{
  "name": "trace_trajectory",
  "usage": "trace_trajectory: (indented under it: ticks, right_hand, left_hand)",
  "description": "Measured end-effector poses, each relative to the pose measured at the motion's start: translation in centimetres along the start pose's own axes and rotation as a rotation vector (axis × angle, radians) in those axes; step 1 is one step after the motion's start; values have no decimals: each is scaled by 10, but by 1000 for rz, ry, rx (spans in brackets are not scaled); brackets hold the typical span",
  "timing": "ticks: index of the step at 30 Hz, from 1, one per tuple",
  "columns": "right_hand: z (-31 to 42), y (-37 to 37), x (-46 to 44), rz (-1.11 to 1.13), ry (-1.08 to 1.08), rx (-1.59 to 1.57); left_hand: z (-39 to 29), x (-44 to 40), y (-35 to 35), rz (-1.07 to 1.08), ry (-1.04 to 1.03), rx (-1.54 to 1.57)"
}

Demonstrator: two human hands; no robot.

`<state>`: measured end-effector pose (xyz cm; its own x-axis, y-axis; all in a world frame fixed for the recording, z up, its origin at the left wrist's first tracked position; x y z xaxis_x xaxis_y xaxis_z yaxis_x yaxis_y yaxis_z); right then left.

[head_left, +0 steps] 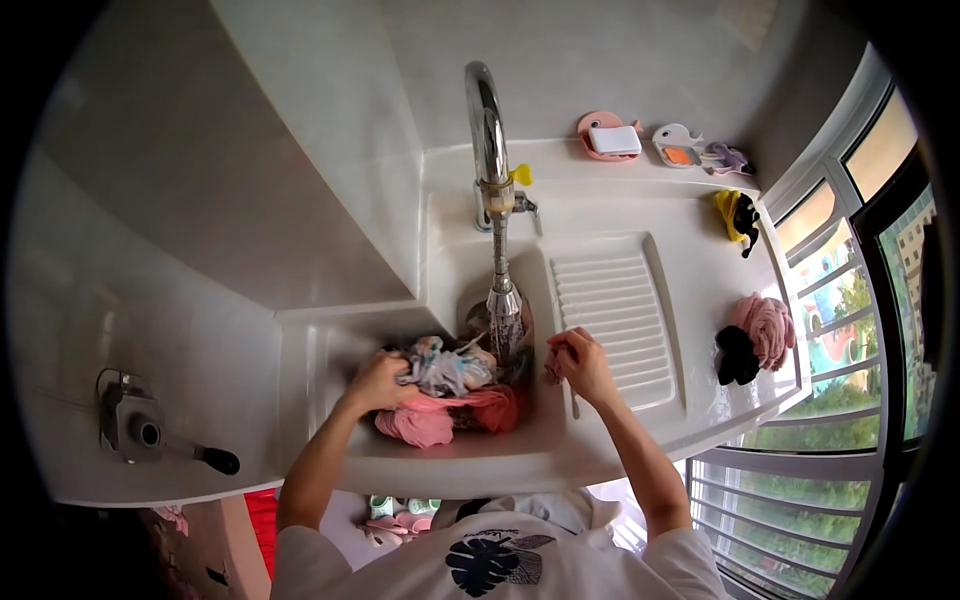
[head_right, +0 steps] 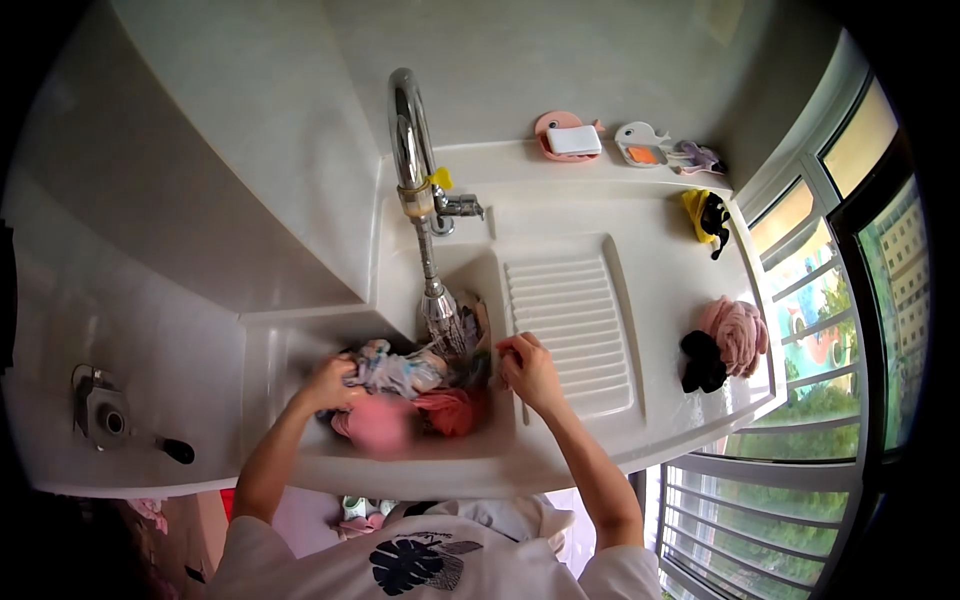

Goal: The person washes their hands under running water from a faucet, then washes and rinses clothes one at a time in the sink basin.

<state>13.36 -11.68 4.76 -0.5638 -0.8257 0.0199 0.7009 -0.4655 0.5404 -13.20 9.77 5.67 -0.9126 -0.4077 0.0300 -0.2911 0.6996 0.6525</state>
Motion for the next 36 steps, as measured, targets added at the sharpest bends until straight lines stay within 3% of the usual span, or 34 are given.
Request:
trace_trajectory:
  ticks: [2,3,5,6,7,8,9,13,14,15,17,19,20,22,23,25,26,28,29,31,32,34,35,36]
  right_hand:
    - [0,-19,-22,-106,305,264]
    - [-3,-33,-35,-98,314,263]
    - [-5,-67,-61,-113,392,440]
    - [-7,-80,-72,-106,401,437]
    - [-9,-95,-84,32,349,225]
    - [-11,-108,-94,102,325,117]
    - [-12,-121,-103,169,295,10]
    - [-62,-183,-145,-62,211,-632]
    - [-71,-197,-149,-144,348,-365]
    - [-91,-215,-155,-179,377,-251]
    - [-145,-253,-153,-157,342,-75]
    - [-171,-263,-138,-87,282,-120]
    - [-171,-260,-128,-51,251,-186]
    - [-134,-229,-100,-19,120,604]
    - [-138,-223,-89,-10,121,611]
    - [-155,-229,-53,455,592,1401]
    - [-156,-229,-49,458,587,1404]
    - [-164,-217,-31,935,-211,875]
    - [-160,-207,-30,929,-218,880]
    - [-136,-193,-32,910,28,1017]
    - [-123,-185,-33,906,28,1018]
    - [-87,-153,-43,286,-261,723]
    - [-90,-151,-50,288,-262,722]
    - [-96,-148,-58,212,-180,597]
  left_hand:
    - [-5,17,28,-108,-58,-72]
    - [-9,22,38,-175,-98,-132]
    - [-18,30,41,-219,17,-66]
    - [-17,32,39,-251,10,-258]
    - [-15,32,36,-279,3,-453]
    - [-2,38,22,-214,143,-420]
    - [25,48,7,-122,202,-581]
    - [10,41,-23,-63,180,-520]
    - [-13,27,-20,-58,250,-496]
    - [-21,7,-22,-23,266,-320]
    - [-17,-10,-43,-20,165,-415]
    - [-1,-25,-79,-12,-20,-589]
    - [18,-37,-100,-3,-18,-542]
    - [25,-59,-127,89,86,-503]
    - [31,-66,-138,178,189,-468]
    - [45,-70,-161,168,116,-478]
    - [52,-70,-175,159,35,-497]
    - [90,-69,-227,80,-173,-610]
    - [95,-73,-237,78,-182,-605]
    - [101,-70,-246,124,-159,-588]
    - [101,-70,-247,123,-161,-590]
    - [89,-67,-234,150,-18,-650]
    - [76,-63,-219,151,-17,-650]
    - [31,-58,-176,311,-65,-581]
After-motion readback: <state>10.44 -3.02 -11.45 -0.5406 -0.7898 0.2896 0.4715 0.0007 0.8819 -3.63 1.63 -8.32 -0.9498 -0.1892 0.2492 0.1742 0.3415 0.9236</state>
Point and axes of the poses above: each hand's wrist, its own x-axis away from the middle knuckle, its own y-axis out of the back of the hand, z = x × y, the point moved 3 cm from there along -x, towards the middle knuckle, and after that the axes turned 11 degrees about x, right-handed, at the moved point
